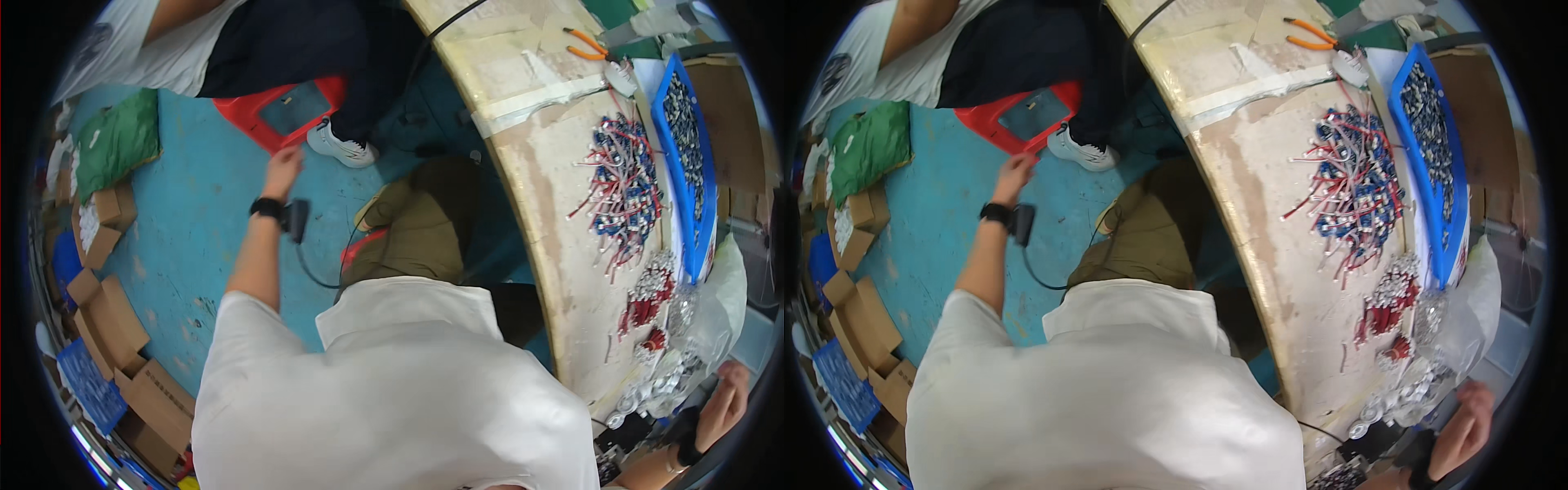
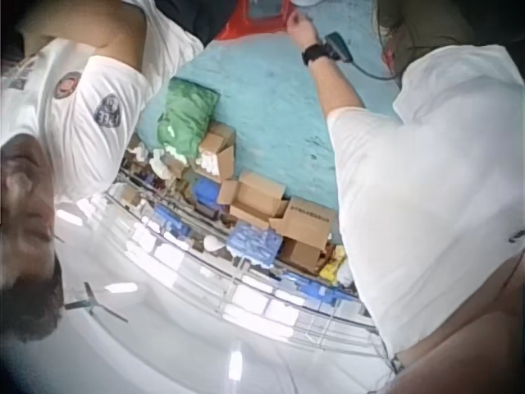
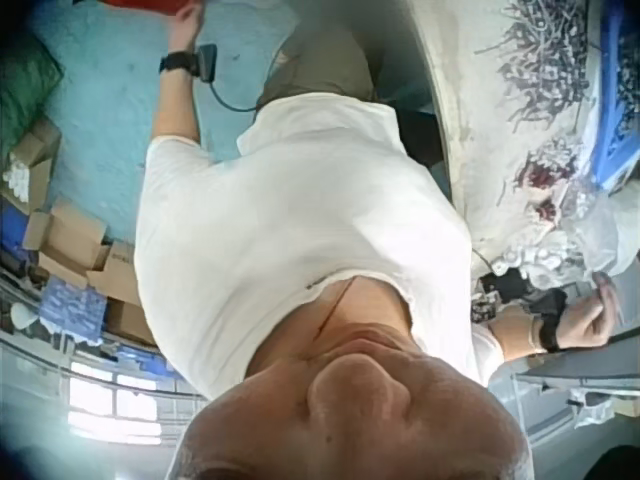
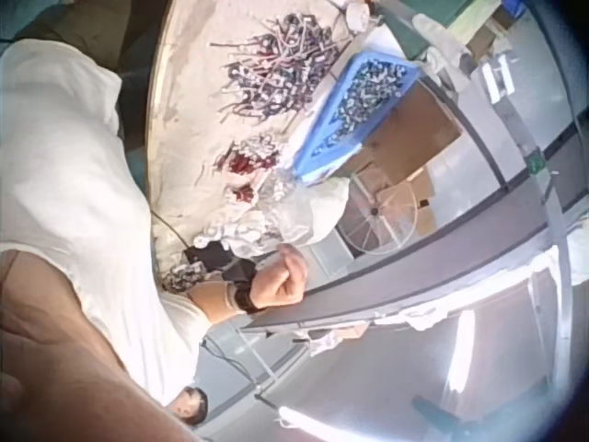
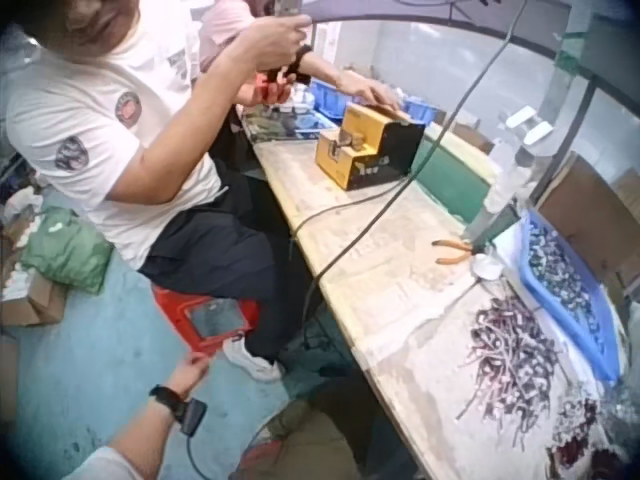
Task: Assemble small electronic components and wiring bundles at a factory workbench.
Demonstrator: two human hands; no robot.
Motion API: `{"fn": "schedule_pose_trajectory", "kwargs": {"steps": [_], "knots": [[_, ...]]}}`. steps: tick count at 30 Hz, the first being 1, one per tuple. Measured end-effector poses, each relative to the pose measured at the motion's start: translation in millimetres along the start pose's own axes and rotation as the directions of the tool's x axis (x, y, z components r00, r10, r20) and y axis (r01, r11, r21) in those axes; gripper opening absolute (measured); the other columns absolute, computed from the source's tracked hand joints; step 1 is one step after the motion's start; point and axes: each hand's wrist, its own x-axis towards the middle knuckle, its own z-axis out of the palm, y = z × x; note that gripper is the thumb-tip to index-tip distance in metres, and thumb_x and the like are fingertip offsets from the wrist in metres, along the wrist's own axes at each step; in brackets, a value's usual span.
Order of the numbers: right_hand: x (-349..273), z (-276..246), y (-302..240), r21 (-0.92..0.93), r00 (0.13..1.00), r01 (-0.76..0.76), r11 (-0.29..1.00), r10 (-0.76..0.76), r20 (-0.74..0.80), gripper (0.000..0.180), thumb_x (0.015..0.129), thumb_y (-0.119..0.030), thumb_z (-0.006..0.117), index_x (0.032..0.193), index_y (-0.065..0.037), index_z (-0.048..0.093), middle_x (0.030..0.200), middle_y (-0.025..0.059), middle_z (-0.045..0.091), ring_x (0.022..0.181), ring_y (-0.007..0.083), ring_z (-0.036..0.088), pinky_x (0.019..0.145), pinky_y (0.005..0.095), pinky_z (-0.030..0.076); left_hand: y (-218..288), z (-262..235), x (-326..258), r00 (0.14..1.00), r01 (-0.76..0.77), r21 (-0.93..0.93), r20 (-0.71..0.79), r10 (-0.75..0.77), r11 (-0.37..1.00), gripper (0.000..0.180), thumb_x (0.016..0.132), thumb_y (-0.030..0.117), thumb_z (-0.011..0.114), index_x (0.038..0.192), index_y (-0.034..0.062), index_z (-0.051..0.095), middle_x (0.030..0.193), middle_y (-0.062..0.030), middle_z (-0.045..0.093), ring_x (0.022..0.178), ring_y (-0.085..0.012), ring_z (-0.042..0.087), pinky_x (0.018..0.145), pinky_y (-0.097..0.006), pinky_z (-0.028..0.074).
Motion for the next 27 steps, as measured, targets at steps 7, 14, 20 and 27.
{"fn": "schedule_pose_trajectory", "kwargs": {"steps": [7, 14, 20, 27], "knots": [[51.2, -18.9, -52.4, 0.000, 0.942, -0.085, 0.996, 0.080, 0.327, 0.023, 0.079, -0.020, 0.051, 0.074, 0.003, 0.053, 0.073, 0.0111, 0.051, 0.072, 0.0210, 0.047, 0.067, 0.0301, 0.037, -91.0, -81.4, -244.9, 0.802, 0.596, 0.131, -0.142, -0.580, 0.792, 0.023, 0.079, 0.025, 0.054, 0.087, 0.0032, 0.057, 0.068, -0.0038, 0.056, 0.058, -0.0140, 0.053, 0.049, -0.027, 0.039], [41.6, 159.1, -112.1, 0.392, 0.681, -0.465, 0.794, 0.038, 0.731, 0.006, 0.074, -0.003, 0.057, 0.077, 0.002, 0.059, 0.072, 0.0111, 0.058, 0.066, 0.0192, 0.054, 0.060, 0.0278, 0.043, -47.9, -118.8, -323.9, 0.701, 0.713, 0.024, -0.006, -0.714, 0.700, 0.031, 0.082, 0.027, 0.053, 0.103, 0.0052, 0.052, 0.085, -0.0025, 0.057, 0.069, -0.0124, 0.055, 0.060, -0.025, 0.041], [-27.8, 387.4, -81.2, 0.220, 0.672, -0.531, 0.819, 0.248, 0.698, 0.011, 0.079, -0.008, 0.057, 0.084, 0.001, 0.059, 0.077, 0.0111, 0.059, 0.072, 0.0199, 0.057, 0.065, 0.0261, 0.044, -122.1, -191.3, -271.0, 0.846, 0.533, 0.077, -0.010, -0.534, 0.843, 0.026, 0.083, 0.012, 0.050, 0.104, -0.0042, 0.051, 0.092, -0.0096, 0.056, 0.079, -0.0153, 0.055, 0.071, -0.027, 0.046], [-37.9, 530.0, 62.0, 0.070, 0.613, -0.759, 0.648, 0.674, 0.412, 0.012, 0.081, -0.010, 0.053, 0.082, 0.002, 0.057, 0.070, 0.0043, 0.057, 0.062, 0.0087, 0.052, 0.058, 0.0207, 0.043, -212.6, -278.9, -299.0, 0.654, 0.756, 0.088, -0.156, -0.741, 0.649, 0.024, 0.084, 0.019, 0.050, 0.101, 0.0021, 0.051, 0.084, -0.0026, 0.054, 0.070, -0.0082, 0.050, 0.060, -0.021, 0.041]]}}
